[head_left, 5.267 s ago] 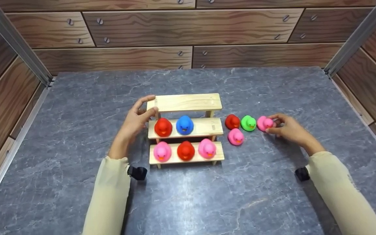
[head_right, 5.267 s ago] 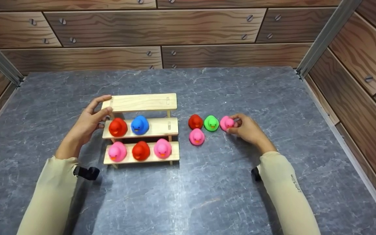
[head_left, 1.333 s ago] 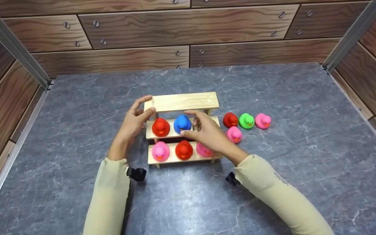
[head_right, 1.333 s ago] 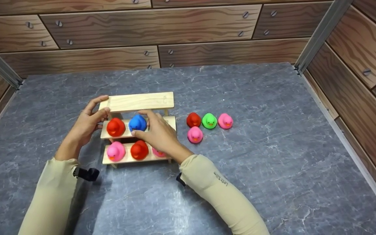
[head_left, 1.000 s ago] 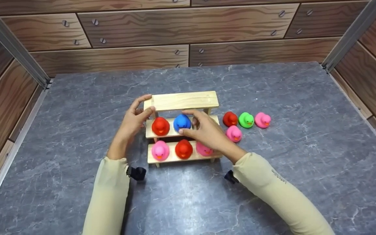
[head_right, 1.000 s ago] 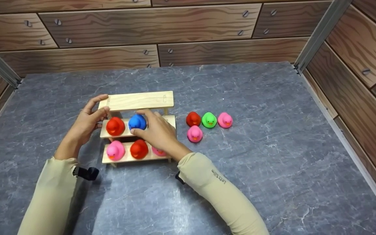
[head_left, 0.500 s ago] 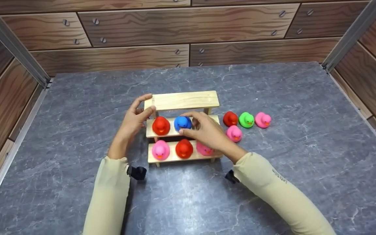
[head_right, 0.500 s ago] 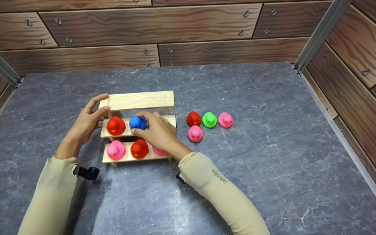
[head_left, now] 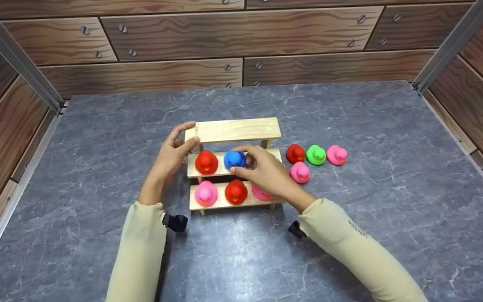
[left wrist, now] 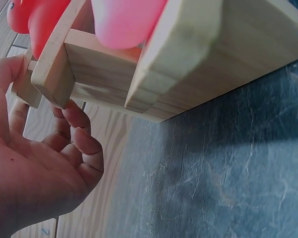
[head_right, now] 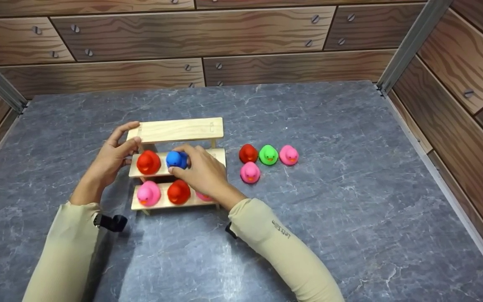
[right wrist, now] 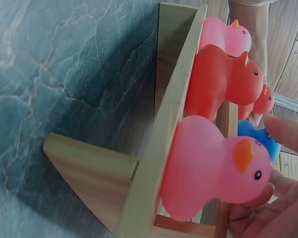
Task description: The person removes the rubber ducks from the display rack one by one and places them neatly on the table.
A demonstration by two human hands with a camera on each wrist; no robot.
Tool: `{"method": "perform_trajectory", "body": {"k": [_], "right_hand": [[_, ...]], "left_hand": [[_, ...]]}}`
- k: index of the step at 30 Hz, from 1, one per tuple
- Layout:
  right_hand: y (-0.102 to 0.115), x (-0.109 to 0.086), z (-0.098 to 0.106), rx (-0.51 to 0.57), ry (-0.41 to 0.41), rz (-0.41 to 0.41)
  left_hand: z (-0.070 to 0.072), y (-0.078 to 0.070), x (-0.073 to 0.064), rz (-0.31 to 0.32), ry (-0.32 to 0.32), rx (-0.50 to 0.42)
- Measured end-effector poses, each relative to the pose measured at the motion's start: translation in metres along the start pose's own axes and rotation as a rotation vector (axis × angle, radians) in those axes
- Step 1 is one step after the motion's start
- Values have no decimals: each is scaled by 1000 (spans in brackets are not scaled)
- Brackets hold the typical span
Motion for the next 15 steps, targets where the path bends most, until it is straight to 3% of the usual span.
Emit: {"method": "perform_trajectory", "body": {"k": [15], "right_hand": [[2,-5,5,124,27,67]], "left_hand": [[1,-1,0,-5,5,29]]}}
Point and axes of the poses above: each hand's wrist, its own x-axis towards the middle knuckle, its own z-axis out of the back of the hand, y = z × x, the point moved 6 cm from there along x, towards the middle knuckle, and after that the axes turned 9 degrees about -z, right-handed, at the moved point
